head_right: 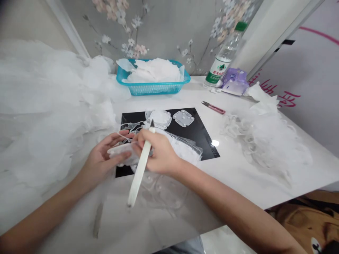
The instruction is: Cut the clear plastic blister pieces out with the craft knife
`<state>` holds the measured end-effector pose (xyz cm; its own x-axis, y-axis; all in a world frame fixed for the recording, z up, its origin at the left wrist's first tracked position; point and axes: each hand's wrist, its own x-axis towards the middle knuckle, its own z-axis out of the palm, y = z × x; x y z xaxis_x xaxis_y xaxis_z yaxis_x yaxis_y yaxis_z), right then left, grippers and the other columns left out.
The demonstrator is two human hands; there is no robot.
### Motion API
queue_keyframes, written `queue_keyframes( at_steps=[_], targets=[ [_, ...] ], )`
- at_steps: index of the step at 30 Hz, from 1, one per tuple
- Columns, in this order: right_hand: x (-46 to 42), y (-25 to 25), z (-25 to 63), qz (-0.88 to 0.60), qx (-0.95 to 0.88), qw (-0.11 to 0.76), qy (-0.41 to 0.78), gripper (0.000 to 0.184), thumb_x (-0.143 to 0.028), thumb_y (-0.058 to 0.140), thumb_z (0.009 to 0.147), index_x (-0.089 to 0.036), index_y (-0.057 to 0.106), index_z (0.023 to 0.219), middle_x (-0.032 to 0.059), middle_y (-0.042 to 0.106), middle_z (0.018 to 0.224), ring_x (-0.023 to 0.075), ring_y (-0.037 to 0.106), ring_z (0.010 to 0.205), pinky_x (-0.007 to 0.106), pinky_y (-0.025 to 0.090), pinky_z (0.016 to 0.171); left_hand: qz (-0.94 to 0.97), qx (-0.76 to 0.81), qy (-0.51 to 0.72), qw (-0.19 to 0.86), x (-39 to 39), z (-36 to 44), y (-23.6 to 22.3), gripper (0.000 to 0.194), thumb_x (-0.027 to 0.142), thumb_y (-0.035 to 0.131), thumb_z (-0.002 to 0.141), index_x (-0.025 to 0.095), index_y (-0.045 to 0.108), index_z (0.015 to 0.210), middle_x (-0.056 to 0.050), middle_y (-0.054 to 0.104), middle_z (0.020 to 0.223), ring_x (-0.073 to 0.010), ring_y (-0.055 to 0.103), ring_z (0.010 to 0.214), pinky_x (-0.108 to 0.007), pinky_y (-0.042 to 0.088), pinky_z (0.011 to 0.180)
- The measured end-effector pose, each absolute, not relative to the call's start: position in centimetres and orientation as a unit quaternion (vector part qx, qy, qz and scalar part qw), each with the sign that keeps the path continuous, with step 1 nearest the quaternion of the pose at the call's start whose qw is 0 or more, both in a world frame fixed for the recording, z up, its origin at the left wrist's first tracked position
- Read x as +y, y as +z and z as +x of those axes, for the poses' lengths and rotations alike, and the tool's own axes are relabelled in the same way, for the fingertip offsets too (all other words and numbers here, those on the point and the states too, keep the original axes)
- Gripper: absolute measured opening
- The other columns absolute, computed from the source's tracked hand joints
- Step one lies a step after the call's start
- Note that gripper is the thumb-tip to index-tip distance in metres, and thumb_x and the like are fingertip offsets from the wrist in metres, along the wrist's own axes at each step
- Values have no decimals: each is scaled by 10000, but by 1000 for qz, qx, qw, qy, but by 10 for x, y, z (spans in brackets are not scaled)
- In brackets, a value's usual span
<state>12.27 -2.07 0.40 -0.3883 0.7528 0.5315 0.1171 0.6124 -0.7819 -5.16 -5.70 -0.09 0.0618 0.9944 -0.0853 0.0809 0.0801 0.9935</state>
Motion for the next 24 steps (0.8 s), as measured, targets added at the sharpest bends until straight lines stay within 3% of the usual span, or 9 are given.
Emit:
queue_keyframes(
  at_steps=[4,6,8,11,17,20,24],
  targets=[
    [15,5,147,-429,-610,599,294,288,-210,614,792,-213,347,686,19,620,777,104,553,655,234,434,581,534,562,428,465,-58,-49,-4,427,413,705,747,219,577,1105,-58,590,1195,-144,593,847,-287,532,760],
    [37,-3,165,-546,-553,571,263,281,-171,584,772,-220,322,686,14,615,736,85,517,555,226,403,514,600,576,366,417,-60,-49,-5,516,409,684,763,272,520,1232,-48,566,1219,-159,578,879,-288,530,738],
    [55,-15,181,-591,-546,542,242,260,-66,604,676,-208,387,662,7,581,640,93,497,527,233,369,496,674,573,296,360,-62,-49,-6,612,406,652,791,349,412,1352,-33,556,1232,-177,568,929,-303,521,763],
    [65,-26,193,-623,-547,522,199,273,-64,652,616,-207,426,672,-50,461,485,96,408,467,248,283,478,734,562,234,300,-64,-51,-8,617,409,582,846,411,333,1410,-16,591,1161,-182,558,887,-306,496,745],
    [42,-6,174,-580,-616,511,154,273,-226,672,703,-214,399,719,65,662,872,159,486,669,289,322,591,714,541,281,343,-62,-53,-9,442,334,554,875,348,474,1309,24,591,838,-121,482,674,-240,419,624],
    [21,9,156,-498,-700,447,249,286,-322,659,752,-201,417,661,18,653,730,152,539,665,291,385,632,660,536,371,373,-60,-52,-8,403,323,607,843,325,527,1238,31,598,825,-99,492,647,-224,412,599],
    [1,15,141,-329,-754,271,499,338,-270,689,735,-189,368,666,26,655,865,132,567,749,260,424,662,606,543,493,309,-60,-51,-8,385,231,648,792,295,576,1165,5,641,975,-80,479,644,-207,402,564]
  ],
)
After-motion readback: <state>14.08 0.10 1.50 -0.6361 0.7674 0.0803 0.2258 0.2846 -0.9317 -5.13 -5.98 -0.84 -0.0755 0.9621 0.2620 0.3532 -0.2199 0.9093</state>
